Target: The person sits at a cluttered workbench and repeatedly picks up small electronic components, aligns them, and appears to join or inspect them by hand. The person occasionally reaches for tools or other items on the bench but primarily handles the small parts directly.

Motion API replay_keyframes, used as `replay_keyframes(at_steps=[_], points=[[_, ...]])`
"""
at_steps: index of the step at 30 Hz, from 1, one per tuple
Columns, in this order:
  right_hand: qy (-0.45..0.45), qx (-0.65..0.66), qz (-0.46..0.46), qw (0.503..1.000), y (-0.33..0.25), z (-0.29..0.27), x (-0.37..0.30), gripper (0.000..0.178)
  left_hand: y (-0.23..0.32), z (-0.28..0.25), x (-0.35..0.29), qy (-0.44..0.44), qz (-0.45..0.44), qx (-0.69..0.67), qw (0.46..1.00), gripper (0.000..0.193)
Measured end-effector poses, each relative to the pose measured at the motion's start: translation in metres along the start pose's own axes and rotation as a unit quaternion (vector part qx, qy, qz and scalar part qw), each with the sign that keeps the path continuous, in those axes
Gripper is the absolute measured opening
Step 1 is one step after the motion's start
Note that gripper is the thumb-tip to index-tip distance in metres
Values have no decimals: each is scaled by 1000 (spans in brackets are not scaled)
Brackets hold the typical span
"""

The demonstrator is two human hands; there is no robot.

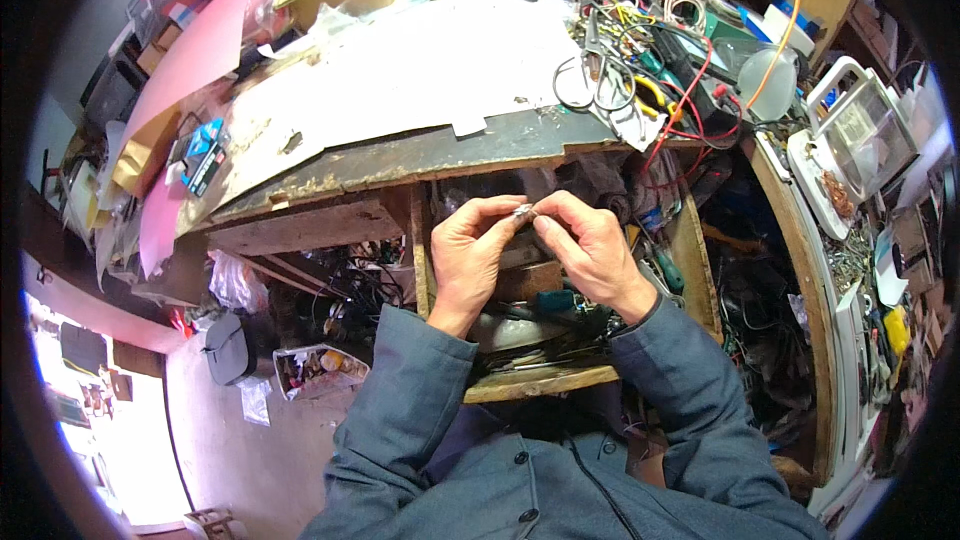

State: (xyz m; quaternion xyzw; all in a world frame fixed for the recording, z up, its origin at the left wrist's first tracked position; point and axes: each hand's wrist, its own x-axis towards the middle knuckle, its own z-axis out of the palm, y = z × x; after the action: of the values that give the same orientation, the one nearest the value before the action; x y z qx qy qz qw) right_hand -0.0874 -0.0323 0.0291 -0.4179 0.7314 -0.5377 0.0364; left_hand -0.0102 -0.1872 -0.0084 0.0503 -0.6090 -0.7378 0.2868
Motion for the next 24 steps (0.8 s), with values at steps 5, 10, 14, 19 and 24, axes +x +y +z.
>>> replay_keyframes(at_steps=[5, 10, 14, 19, 24], points=[[-21, 7, 21, 1000, -2, -1, 0, 10, 1, -2, -2, 7, -8, 10, 1000, 16], [-19, 9, 22, 1000, 0, -3, -1, 10, -1, -1, -1, -8, -8, 12, 1000, 15], [-3, 1, 21, 1000, 0, 0, -1, 11, 1, -2, -2, 1, -32, 32, 999, 15], [19, 5, 28, 999, -3, 8, -2, 12, -5, -3, -1, 0, -33, 11, 999, 13], [14, 35, 82, 996, -1, 6, -5, 15, -6, 1, -2, -8, -11, 5, 1000, 13]])
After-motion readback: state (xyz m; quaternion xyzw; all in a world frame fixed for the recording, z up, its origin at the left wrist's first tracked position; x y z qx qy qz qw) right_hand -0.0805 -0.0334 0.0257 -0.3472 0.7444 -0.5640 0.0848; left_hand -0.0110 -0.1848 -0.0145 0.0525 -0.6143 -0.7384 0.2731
